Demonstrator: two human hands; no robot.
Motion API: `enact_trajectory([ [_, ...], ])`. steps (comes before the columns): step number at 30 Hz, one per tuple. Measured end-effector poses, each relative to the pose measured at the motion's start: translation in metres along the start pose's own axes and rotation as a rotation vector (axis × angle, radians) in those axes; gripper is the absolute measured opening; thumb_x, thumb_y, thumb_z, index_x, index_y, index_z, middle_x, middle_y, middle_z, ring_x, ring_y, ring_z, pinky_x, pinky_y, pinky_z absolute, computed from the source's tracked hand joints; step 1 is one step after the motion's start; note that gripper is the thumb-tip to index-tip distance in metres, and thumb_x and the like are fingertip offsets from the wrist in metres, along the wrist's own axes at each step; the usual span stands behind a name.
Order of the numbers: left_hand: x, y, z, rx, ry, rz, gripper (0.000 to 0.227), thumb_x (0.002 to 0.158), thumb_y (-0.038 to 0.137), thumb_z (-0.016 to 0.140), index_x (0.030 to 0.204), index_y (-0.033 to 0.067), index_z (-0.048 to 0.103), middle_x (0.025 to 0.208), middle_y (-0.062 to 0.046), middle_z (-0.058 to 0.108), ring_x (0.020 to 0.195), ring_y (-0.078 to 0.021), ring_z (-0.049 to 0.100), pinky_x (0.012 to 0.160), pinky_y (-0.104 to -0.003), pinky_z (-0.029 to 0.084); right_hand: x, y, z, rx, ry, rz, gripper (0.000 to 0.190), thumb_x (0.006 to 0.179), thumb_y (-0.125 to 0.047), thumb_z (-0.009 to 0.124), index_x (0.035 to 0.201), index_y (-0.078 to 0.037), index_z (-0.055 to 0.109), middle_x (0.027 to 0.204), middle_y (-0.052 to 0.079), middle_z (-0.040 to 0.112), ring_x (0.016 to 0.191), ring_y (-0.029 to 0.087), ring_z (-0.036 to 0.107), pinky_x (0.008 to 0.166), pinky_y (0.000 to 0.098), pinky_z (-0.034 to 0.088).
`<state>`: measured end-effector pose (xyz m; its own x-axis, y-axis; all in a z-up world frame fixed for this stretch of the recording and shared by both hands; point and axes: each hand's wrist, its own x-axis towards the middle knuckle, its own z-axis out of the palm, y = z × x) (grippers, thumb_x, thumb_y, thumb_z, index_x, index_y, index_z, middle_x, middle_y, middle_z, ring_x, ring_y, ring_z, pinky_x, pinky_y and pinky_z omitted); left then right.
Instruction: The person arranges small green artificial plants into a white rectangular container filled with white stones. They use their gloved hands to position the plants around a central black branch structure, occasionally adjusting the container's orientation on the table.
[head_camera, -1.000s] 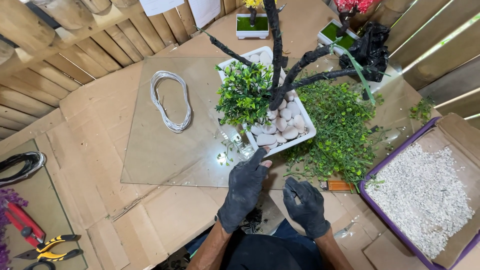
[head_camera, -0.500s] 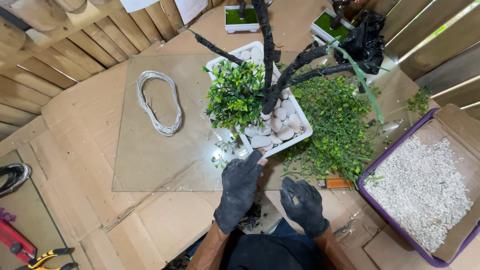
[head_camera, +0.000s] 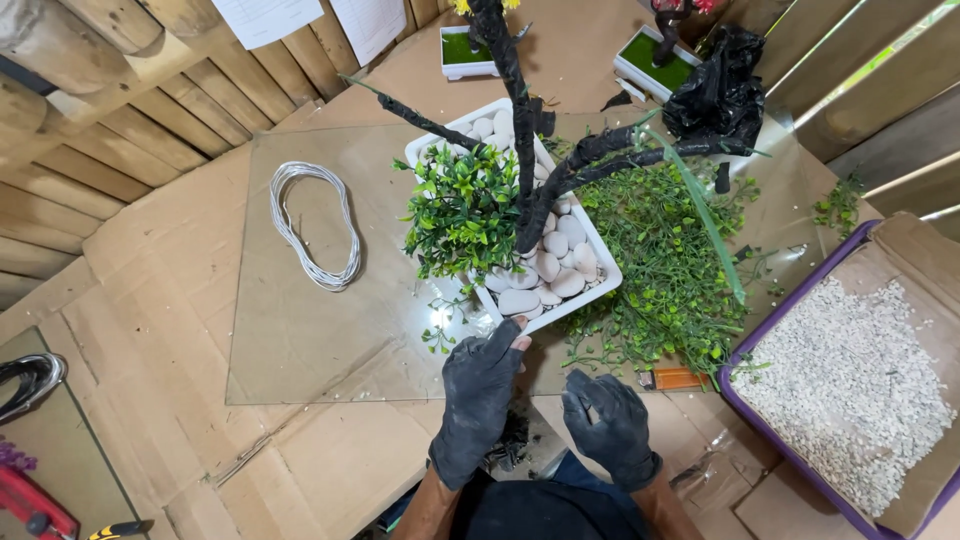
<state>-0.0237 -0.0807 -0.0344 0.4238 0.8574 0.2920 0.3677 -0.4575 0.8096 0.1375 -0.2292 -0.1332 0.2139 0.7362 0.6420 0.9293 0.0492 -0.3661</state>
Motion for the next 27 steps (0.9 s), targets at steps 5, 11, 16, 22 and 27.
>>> enact_trajectory([
  [5,-0.003,-0.005,-0.002,-0.027,-0.010,0.018,0.031,0.099,0.023,0.067,0.130,0.0185,0.070,0.069,0.002,0.068,0.060,-0.0136,0.065,0.062,-0.029,0.054,-0.002,-0.002,-0.002,0.016,-0.035,0.063,0.038,0.091,-0.032,0.075,0.123,-0.012,0.073,0.107,0.009,0.076,0.093,0.033,0.074,0.089,0.0489,0.062],
  [11,-0.011,-0.017,-0.009,-0.038,-0.028,0.068,0.047,0.097,0.017,0.071,0.142,0.0242,0.060,0.082,0.003,0.075,0.067,-0.0133,0.071,0.066,-0.031,0.057,-0.020,0.006,0.004,-0.006,-0.101,0.093,0.037,0.090,-0.037,0.073,0.119,-0.015,0.076,0.109,0.006,0.078,0.096,0.033,0.073,0.087,0.0497,0.060],
  [16,-0.006,-0.024,-0.011,-0.008,-0.049,-0.026,0.046,0.096,0.022,0.073,0.139,0.0320,0.064,0.077,0.005,0.076,0.064,-0.0125,0.070,0.064,-0.032,0.055,-0.027,0.010,0.009,-0.014,-0.110,0.115,0.033,0.089,-0.038,0.073,0.115,-0.018,0.078,0.108,0.002,0.079,0.095,0.031,0.074,0.084,0.0498,0.060],
  [22,0.001,0.000,-0.027,0.016,-0.071,-0.176,0.036,0.096,0.030,0.067,0.132,0.0308,0.071,0.076,0.004,0.072,0.066,-0.0153,0.069,0.070,-0.031,0.054,-0.020,-0.003,0.006,0.007,-0.032,0.167,0.030,0.085,-0.036,0.076,0.109,-0.019,0.081,0.101,0.003,0.080,0.087,0.030,0.076,0.084,0.0484,0.061],
  [27,0.000,-0.012,-0.023,0.084,-0.142,-0.217,0.036,0.097,0.037,0.064,0.132,0.0304,0.071,0.084,0.002,0.076,0.074,-0.0212,0.072,0.073,-0.038,0.053,0.005,-0.031,-0.020,-0.136,-0.093,0.042,0.025,0.090,-0.031,0.071,0.110,-0.020,0.076,0.117,0.000,0.077,0.096,0.032,0.074,0.084,0.0521,0.060],
])
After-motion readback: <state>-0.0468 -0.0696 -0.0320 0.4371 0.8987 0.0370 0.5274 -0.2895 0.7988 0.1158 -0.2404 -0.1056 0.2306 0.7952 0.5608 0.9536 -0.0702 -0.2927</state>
